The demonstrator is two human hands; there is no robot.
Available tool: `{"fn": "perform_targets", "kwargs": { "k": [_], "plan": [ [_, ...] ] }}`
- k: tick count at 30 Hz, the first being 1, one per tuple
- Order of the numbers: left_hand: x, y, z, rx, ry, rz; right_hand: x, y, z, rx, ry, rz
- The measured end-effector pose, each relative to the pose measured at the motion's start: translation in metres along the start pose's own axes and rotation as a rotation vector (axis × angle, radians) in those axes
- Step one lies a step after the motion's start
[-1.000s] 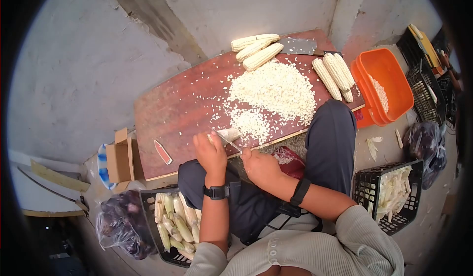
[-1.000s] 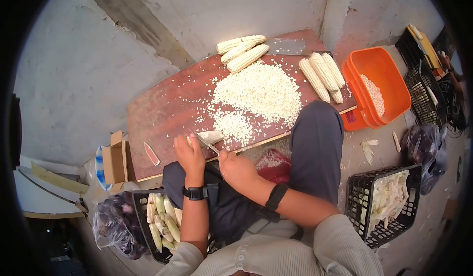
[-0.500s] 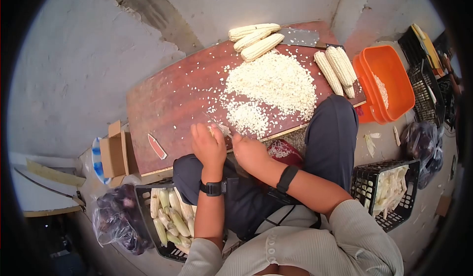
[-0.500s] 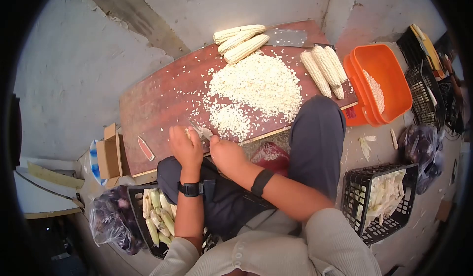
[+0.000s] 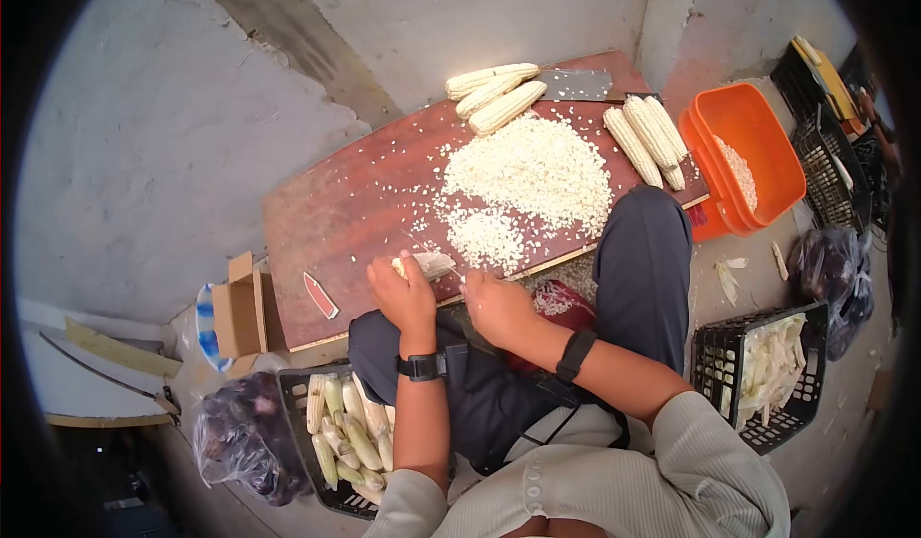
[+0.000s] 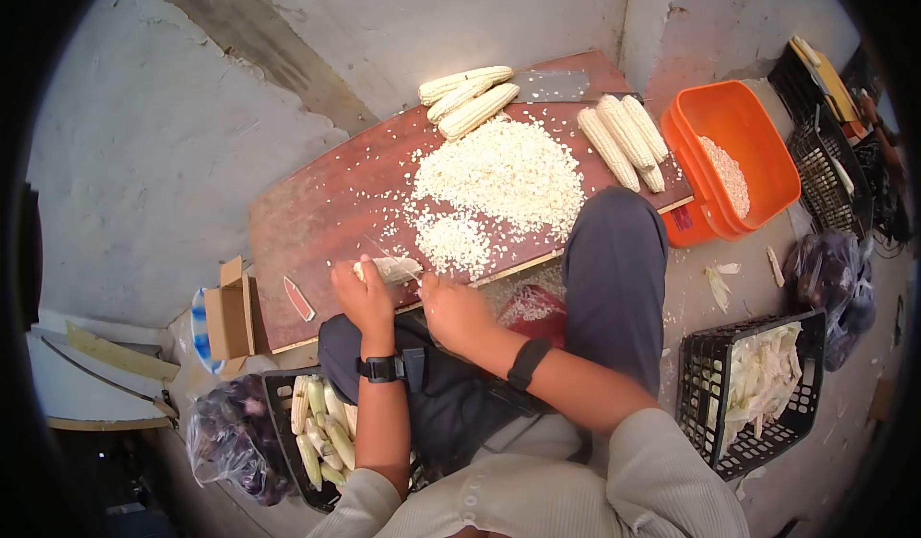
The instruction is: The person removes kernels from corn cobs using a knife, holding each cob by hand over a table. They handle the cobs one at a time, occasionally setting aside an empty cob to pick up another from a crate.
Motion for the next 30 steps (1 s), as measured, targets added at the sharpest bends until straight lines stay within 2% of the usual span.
{"fn": "perform_targets", "kwargs": {
  "k": [7, 9, 14, 19, 23, 28, 30],
  "plan": [
    [-0.001, 0.002, 0.0, -0.032, -0.042, -0.012, 0.018, 0.01, -0.011, 0.049, -0.019, -0.074],
    [-0.002, 0.006, 0.007, -0.056, 0.004, -0.049, 0.009, 0.022, -0.003, 0.086, 0.07, -0.193],
    [0.004, 0.023, 0.026, -0.069, 0.118, -0.109, -0.014, 0.071, 0.057, 0.077, 0.198, -0.32],
    [-0.008, 0.014, 0.006, -0.029, 0.003, -0.037, -0.015, 0.079, 0.066, 0.001, 0.23, -0.373],
    [-0.003, 0.023, -0.025, 0.021, -0.099, -0.088, -0.013, 0.061, 0.061, -0.043, 0.147, -0.185],
    [-0.001, 0.011, -0.01, -0.024, -0.059, -0.002, 0.002, -0.015, 0.011, -0.037, -0.021, 0.081],
    [-0.002, 0.008, -0.006, -0.044, -0.069, 0.005, 0.011, -0.021, -0.005, -0.007, -0.07, 0.033]
  ]
}}
Point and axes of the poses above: each hand's wrist, its own x-axis away from the middle knuckle, its own y-axis out of the palm, z = x × y, the point moved 10 cm from there along -x, towards the middle knuckle, and after that the axes turned 1 degree about z, right-handed, at the moved point
